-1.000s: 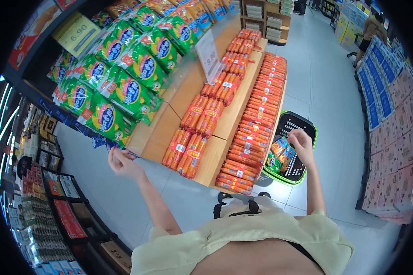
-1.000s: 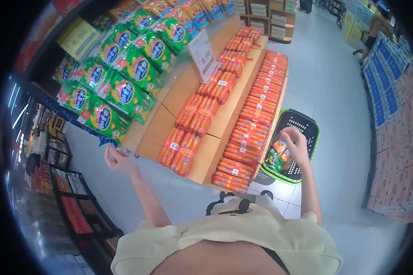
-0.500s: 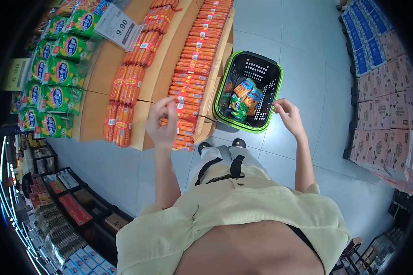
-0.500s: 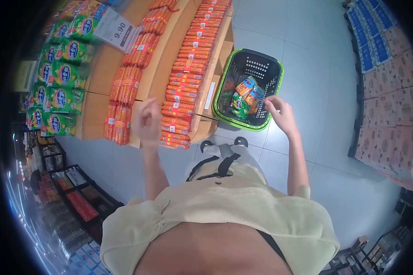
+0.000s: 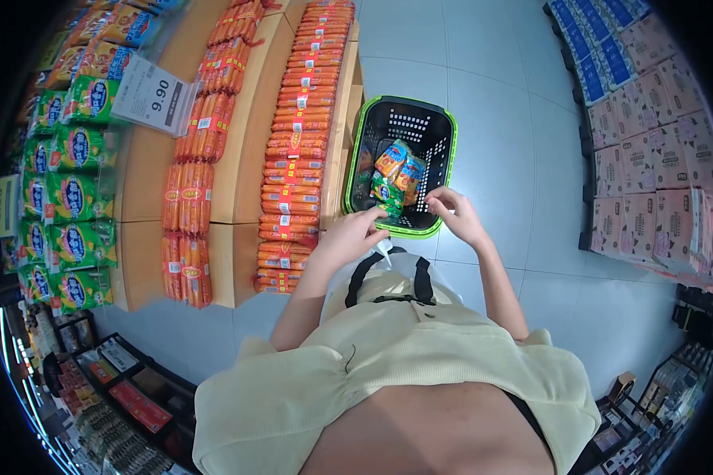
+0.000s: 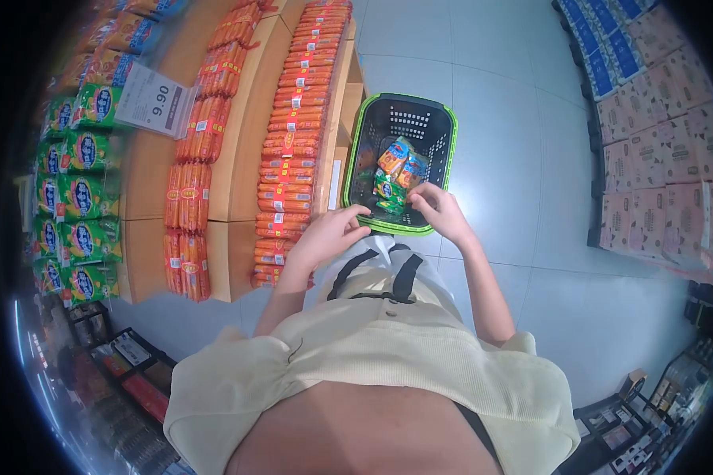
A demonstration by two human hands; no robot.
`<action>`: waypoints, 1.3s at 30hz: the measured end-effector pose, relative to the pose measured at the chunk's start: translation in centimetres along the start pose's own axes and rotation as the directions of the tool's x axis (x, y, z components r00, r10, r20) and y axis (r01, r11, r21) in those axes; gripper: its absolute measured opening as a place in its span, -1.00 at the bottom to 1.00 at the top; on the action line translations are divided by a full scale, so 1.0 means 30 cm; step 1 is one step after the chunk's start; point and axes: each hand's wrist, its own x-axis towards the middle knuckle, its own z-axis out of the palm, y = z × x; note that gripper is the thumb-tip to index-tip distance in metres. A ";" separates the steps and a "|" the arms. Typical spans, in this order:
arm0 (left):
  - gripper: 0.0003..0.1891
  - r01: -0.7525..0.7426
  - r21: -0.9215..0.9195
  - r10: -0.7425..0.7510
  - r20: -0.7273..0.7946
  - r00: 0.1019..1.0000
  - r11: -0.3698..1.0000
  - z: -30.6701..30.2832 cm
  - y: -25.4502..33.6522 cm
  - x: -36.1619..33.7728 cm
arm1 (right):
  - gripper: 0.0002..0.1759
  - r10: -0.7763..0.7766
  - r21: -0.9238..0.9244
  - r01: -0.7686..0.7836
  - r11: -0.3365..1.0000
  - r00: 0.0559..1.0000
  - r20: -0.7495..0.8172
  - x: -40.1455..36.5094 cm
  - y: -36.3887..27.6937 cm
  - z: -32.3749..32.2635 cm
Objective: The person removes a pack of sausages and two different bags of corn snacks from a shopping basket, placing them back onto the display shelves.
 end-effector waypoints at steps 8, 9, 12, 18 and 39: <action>-0.54 -0.053 0.217 0.003 0.225 0.974 0.975 0.093 -0.158 0.175 | -0.78 0.081 0.001 -0.081 0.997 0.994 0.070 0.028 0.099 0.122; -0.53 -0.037 0.270 -0.033 0.251 0.967 0.962 0.110 -0.172 0.195 | -0.78 0.081 -0.001 -0.081 0.997 0.994 0.070 0.030 0.111 0.124; -0.50 0.013 0.272 -0.092 0.279 0.956 0.962 0.166 -0.206 0.234 | -0.79 0.089 -0.080 -0.078 0.994 0.987 0.137 0.036 0.146 0.108; -0.53 0.155 0.117 -0.185 0.319 0.930 0.981 0.329 -0.255 0.310 | -0.83 -0.004 -0.040 0.013 0.999 0.979 0.206 0.055 0.254 0.011; -0.64 0.720 -0.602 -0.704 0.340 0.623 0.346 0.760 -0.591 0.483 | -0.82 0.229 0.133 -0.245 0.960 0.966 0.122 0.179 0.638 -0.057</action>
